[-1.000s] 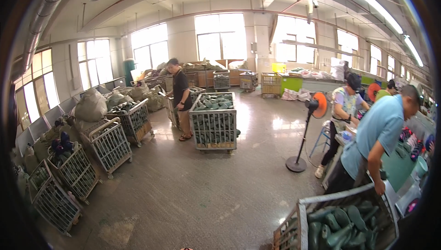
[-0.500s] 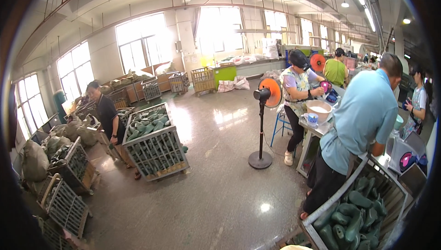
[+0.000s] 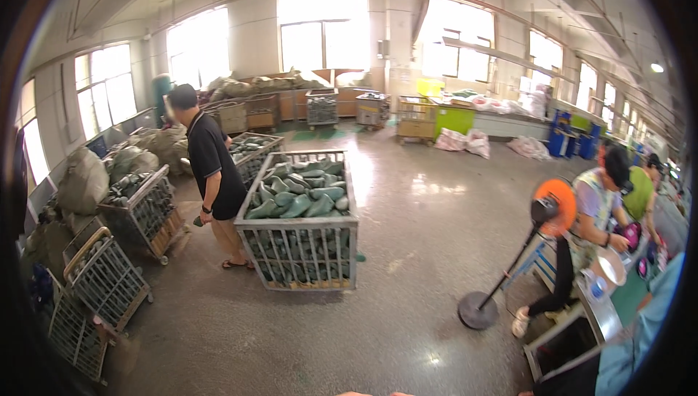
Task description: The recorder moves finished shoe uppers from a table to a yellow basket, then moves shoe lasts (molds) between bins and workstations in a shoe factory.
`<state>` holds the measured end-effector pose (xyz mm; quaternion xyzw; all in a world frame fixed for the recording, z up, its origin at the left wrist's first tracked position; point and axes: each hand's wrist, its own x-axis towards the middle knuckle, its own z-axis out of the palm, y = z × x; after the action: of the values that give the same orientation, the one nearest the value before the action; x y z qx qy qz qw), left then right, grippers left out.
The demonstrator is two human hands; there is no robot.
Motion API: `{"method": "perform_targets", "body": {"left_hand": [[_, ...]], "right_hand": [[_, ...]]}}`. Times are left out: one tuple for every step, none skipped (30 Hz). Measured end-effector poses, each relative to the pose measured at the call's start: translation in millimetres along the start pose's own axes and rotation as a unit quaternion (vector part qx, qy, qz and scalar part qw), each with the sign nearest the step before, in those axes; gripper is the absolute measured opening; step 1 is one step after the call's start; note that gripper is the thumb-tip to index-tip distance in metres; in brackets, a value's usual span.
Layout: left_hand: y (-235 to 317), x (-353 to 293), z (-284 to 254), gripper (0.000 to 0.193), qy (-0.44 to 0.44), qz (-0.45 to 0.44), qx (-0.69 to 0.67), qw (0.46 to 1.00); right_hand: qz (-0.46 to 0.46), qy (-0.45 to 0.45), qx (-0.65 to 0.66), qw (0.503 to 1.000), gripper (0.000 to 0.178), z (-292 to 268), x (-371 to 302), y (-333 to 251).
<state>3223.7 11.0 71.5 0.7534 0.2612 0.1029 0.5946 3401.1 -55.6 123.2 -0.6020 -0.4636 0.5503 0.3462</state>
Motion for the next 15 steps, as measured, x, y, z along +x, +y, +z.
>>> {"method": "perform_targets", "body": {"left_hand": [[-4, 21, -10, 0.029, -0.001, 0.030, 0.038, 0.999], [2, 44, -21, 0.031, -0.032, 0.039, 0.051, 0.997], [1, 71, -34, 0.031, -0.025, 0.031, 0.049, 0.998], [-3, 99, -49, 0.030, -0.048, 0.030, 0.079, 0.995], [-6, 129, -64, 0.030, -0.073, 0.030, 0.111, 0.991], [-12, 157, -73, 0.026, -0.099, -0.055, 0.118, 0.986], [-16, 179, -81, 0.026, -0.095, -0.061, 0.118, 0.987], [-18, 199, -97, 0.025, -0.051, -0.058, 0.082, 0.994], [-20, 218, -115, 0.024, -0.008, -0.053, 0.046, 0.997], [-23, 236, -133, 0.024, 0.034, -0.047, 0.011, 0.998], [-26, 254, -149, 0.023, 0.073, -0.039, -0.027, 0.996], [-30, 278, -160, 0.023, 0.100, -0.026, -0.067, 0.992], [-37, 301, -172, 0.022, 0.126, -0.013, -0.108, 0.986], [-46, 322, -182, 0.022, 0.157, -0.002, -0.152, 0.976], [-52, 340, -200, 0.018, 0.188, -0.004, -0.229, 0.955]], "right_hand": [[-0.023, 0.025, -0.025, 0.999, 0.019, -15, 26, 15], [-0.014, 0.012, -0.012, 1.000, 0.015, -33, 46, 13], [-0.005, -0.001, 0.002, 1.000, 0.011, -51, 65, 10], [-0.004, -0.010, 0.003, 1.000, 0.011, -66, 92, 6], [-0.137, -0.024, -0.063, 0.988, 0.008, -83, 122, -2], [-0.268, -0.036, -0.126, 0.954, 0.006, -99, 150, -9], [-0.270, -0.041, -0.122, 0.954, 0.006, -116, 174, -15], [-0.267, -0.077, -0.105, 0.955, 0.007, -127, 200, -24], [-0.265, -0.112, -0.087, 0.954, 0.008, -138, 226, -33], [-0.291, -0.120, -0.084, 0.945, 0.009, -149, 256, -44], [-0.292, -0.113, -0.080, 0.946, 0.009, -156, 286, -51], [-0.289, -0.114, -0.067, 0.948, 0.009, -164, 314, -56], [-0.286, -0.113, -0.056, 0.950, 0.009, -171, 343, -62], [-0.302, -0.118, -0.089, 0.942, 0.010, -175, 371, -68], [-0.317, -0.123, -0.122, 0.933, 0.011, -181, 402, -73]]}}
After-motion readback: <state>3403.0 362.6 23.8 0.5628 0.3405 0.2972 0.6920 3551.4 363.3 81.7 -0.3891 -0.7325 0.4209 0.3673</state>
